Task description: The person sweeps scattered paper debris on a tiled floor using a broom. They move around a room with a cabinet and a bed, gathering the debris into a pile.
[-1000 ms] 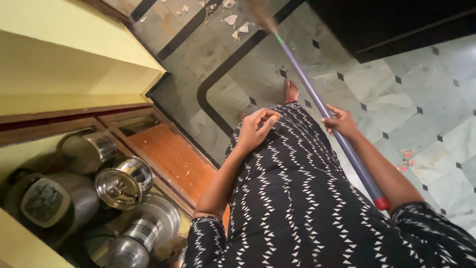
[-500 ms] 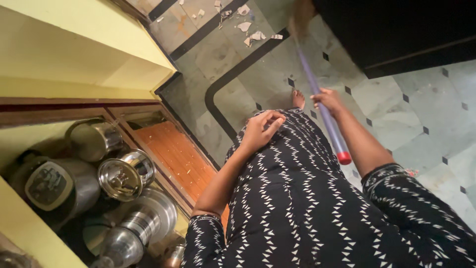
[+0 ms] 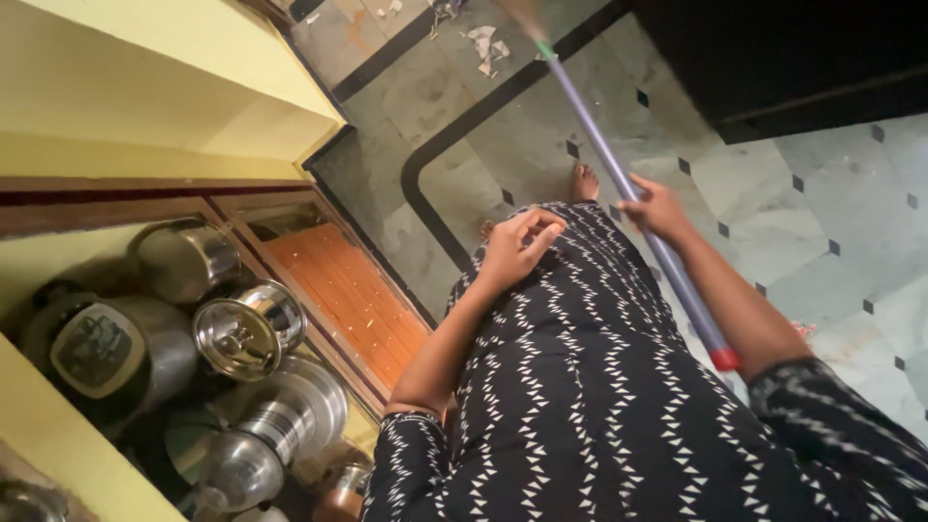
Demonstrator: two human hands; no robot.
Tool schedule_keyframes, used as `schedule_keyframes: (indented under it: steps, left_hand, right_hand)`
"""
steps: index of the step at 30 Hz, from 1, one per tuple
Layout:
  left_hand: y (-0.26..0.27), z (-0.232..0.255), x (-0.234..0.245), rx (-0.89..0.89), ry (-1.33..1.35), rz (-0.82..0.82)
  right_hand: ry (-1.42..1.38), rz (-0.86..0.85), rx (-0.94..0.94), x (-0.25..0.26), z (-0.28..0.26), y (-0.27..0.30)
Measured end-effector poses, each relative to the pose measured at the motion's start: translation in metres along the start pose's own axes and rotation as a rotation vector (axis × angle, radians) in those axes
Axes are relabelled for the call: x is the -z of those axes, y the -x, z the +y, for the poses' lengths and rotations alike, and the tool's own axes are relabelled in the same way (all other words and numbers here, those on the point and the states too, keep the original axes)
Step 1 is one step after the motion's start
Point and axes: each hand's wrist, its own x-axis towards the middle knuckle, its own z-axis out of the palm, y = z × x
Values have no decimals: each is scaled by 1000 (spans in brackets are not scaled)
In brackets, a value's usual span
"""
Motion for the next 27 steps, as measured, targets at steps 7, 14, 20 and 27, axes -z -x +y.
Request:
schedule_keyframes:
  steps: [7, 14, 20, 27]
  left_hand:
    - [-9, -6, -4, 22, -25, -31]
    - [-14, -6, -13, -20, -5, -83]
    - [-15, -5, -15, -8, -49, -98]
    - [-12, -3, -17, -36, -98, -90]
  right_hand:
    - [-204, 92, -185, 37, 38, 119]
    - [-560, 68, -490, 37, 78, 175]
    - [-456, -141, -412, 9, 53, 146]
    - [-591, -293, -175, -41, -9, 26]
